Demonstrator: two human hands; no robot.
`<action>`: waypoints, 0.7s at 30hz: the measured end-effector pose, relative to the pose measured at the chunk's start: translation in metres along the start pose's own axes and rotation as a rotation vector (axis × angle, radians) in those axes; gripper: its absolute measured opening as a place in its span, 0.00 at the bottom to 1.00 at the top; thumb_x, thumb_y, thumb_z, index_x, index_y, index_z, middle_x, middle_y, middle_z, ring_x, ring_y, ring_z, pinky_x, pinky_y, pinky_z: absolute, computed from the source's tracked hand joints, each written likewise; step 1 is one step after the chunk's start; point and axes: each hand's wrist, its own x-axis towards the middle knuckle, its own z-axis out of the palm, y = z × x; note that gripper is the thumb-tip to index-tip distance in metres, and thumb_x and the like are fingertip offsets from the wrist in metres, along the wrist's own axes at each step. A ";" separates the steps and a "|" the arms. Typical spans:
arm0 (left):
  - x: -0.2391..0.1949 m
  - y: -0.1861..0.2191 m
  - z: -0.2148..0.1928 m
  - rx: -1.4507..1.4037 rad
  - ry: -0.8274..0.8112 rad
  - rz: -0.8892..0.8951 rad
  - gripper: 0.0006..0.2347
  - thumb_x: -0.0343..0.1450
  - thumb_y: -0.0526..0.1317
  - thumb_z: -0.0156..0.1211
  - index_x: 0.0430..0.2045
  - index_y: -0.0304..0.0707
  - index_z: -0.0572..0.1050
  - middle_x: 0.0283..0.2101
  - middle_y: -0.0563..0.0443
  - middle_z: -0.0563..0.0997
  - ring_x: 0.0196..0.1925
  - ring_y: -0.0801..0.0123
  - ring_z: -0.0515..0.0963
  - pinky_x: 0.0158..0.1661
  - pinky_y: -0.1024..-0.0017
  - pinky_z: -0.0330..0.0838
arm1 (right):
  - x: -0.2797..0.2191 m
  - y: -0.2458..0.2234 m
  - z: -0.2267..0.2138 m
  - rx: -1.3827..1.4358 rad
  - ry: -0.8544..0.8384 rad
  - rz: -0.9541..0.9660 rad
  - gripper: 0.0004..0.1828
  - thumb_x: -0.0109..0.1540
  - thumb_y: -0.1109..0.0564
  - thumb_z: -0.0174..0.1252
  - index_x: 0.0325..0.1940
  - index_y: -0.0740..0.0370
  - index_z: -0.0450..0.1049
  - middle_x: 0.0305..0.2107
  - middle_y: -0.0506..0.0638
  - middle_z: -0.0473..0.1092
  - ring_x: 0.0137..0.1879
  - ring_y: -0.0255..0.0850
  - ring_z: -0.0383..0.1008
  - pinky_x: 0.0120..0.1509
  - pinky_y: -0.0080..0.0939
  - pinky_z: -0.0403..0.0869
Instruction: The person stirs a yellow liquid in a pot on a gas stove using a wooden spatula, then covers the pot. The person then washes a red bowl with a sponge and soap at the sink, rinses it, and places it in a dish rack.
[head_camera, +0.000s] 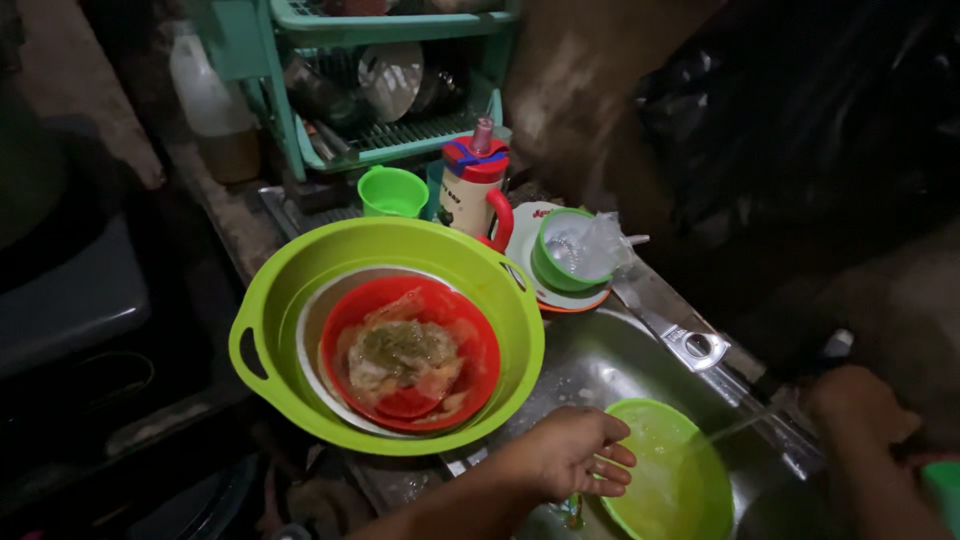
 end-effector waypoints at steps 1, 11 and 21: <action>0.001 0.002 0.001 0.009 -0.008 0.005 0.16 0.76 0.42 0.55 0.55 0.34 0.69 0.45 0.41 0.78 0.44 0.52 0.80 0.43 0.56 0.80 | -0.008 -0.001 -0.003 0.065 0.036 0.017 0.27 0.54 0.36 0.70 0.50 0.53 0.85 0.50 0.56 0.80 0.53 0.55 0.79 0.57 0.57 0.67; 0.009 0.008 -0.007 -0.004 0.001 -0.021 0.18 0.76 0.42 0.53 0.58 0.32 0.67 0.48 0.38 0.77 0.46 0.51 0.80 0.45 0.56 0.80 | -0.070 -0.009 0.054 1.106 0.115 0.310 0.33 0.51 0.47 0.74 0.52 0.68 0.73 0.43 0.60 0.74 0.46 0.49 0.77 0.45 0.47 0.72; 0.040 0.000 0.001 -0.051 0.024 -0.140 0.16 0.76 0.41 0.53 0.58 0.33 0.69 0.48 0.39 0.78 0.46 0.50 0.80 0.46 0.55 0.80 | -0.050 -0.019 0.097 1.437 -0.866 -0.033 0.24 0.56 0.52 0.64 0.53 0.66 0.76 0.41 0.62 0.76 0.44 0.52 0.78 0.47 0.51 0.75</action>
